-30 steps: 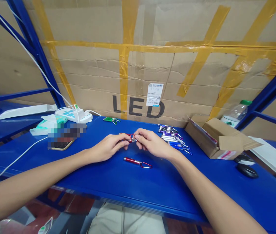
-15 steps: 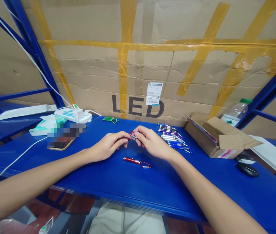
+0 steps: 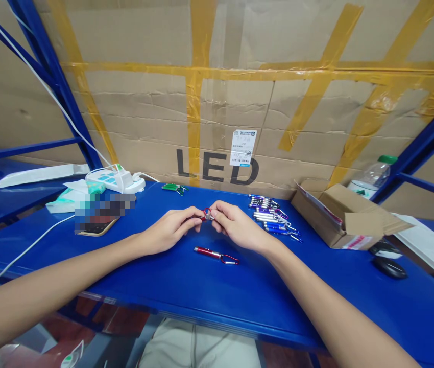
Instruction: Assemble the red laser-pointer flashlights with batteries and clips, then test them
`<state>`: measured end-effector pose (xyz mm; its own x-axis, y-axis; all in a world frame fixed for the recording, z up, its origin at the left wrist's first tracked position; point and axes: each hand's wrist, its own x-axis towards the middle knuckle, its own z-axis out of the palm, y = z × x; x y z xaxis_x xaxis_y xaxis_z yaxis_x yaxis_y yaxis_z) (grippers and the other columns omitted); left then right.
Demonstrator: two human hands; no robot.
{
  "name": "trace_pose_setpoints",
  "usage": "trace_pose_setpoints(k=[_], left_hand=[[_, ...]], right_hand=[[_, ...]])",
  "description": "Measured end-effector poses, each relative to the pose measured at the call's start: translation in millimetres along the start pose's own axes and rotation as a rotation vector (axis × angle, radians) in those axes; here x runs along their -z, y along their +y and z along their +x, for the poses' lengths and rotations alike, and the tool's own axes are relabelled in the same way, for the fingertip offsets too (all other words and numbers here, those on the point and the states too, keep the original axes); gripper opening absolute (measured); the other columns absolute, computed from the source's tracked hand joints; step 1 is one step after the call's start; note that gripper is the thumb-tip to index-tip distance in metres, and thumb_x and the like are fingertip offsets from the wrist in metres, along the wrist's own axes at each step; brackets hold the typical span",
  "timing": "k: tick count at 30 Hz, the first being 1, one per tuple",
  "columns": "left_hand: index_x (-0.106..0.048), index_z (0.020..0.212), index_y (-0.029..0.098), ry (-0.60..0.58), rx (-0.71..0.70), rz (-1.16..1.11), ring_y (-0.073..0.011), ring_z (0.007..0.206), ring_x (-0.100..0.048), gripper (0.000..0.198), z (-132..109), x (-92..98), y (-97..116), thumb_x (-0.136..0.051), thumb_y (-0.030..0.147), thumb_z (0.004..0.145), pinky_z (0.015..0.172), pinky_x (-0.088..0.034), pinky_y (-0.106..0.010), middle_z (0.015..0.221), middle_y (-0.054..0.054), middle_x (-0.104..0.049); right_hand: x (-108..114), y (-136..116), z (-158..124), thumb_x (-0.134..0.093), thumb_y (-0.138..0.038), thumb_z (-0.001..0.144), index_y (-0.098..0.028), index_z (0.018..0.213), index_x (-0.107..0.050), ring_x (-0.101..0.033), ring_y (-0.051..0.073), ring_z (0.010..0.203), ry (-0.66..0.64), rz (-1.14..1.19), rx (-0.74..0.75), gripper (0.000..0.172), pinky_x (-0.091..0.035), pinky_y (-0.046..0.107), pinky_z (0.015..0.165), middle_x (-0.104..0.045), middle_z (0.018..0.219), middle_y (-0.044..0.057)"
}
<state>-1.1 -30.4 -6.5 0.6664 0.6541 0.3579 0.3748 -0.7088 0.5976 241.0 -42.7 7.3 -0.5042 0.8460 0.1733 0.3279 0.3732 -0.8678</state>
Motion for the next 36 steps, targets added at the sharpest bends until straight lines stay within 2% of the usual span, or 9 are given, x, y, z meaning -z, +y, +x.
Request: trace_pose_setpoints(k=[11, 22, 30, 36], left_hand=[[-0.064, 0.118, 0.023, 0.004, 0.032, 0.000, -0.0166, 0.084, -0.067, 0.028, 0.4, -1.3, -3.0, -0.042, 0.038, 0.114, 0.081, -0.049, -0.027, 0.097, -0.001, -0.075], [-0.065, 0.116, 0.022, 0.041, 0.027, -0.011, -0.0155, 0.080, -0.066, 0.028, 0.6, -1.5, -3.8, -0.043, 0.039, 0.113, 0.081, -0.048, -0.026, 0.091, 0.001, -0.074], [-0.066, 0.113, 0.022, 0.051, 0.020, -0.044, -0.0155, 0.080, -0.065, 0.027, 1.4, -1.3, -2.9, -0.044, 0.038, 0.113, 0.080, -0.046, -0.026, 0.089, 0.001, -0.072], [-0.065, 0.112, 0.022, 0.051, 0.028, -0.056, -0.0158, 0.082, -0.065, 0.026, 1.4, -1.9, -1.2, -0.045, 0.038, 0.113, 0.079, -0.045, -0.026, 0.090, 0.001, -0.072]], right_hand=[[-9.0, 1.2, 1.0, -0.052, -0.070, 0.103, -0.023, 0.087, -0.050, -0.041, 0.013, 0.062, 0.000, 0.052, -0.043, 0.049, -0.035, 0.028, 0.058, -0.052, 0.072, -0.004], [-12.2, 3.8, 3.7, -0.051, -0.066, 0.105, -0.024, 0.088, -0.050, -0.041, 0.015, 0.063, 0.070, 0.015, -0.013, 0.045, -0.033, 0.027, 0.057, -0.049, 0.072, -0.004], [-11.0, 6.6, 4.9, -0.050, -0.063, 0.107, -0.023, 0.089, -0.055, -0.041, 0.016, 0.066, 0.098, -0.030, 0.026, 0.043, -0.034, 0.029, 0.061, -0.050, 0.074, -0.002], [-9.5, 1.2, 4.7, -0.049, -0.063, 0.107, -0.023, 0.084, -0.053, -0.043, 0.016, 0.068, 0.115, -0.090, 0.072, 0.047, -0.035, 0.030, 0.066, -0.049, 0.074, -0.002]])
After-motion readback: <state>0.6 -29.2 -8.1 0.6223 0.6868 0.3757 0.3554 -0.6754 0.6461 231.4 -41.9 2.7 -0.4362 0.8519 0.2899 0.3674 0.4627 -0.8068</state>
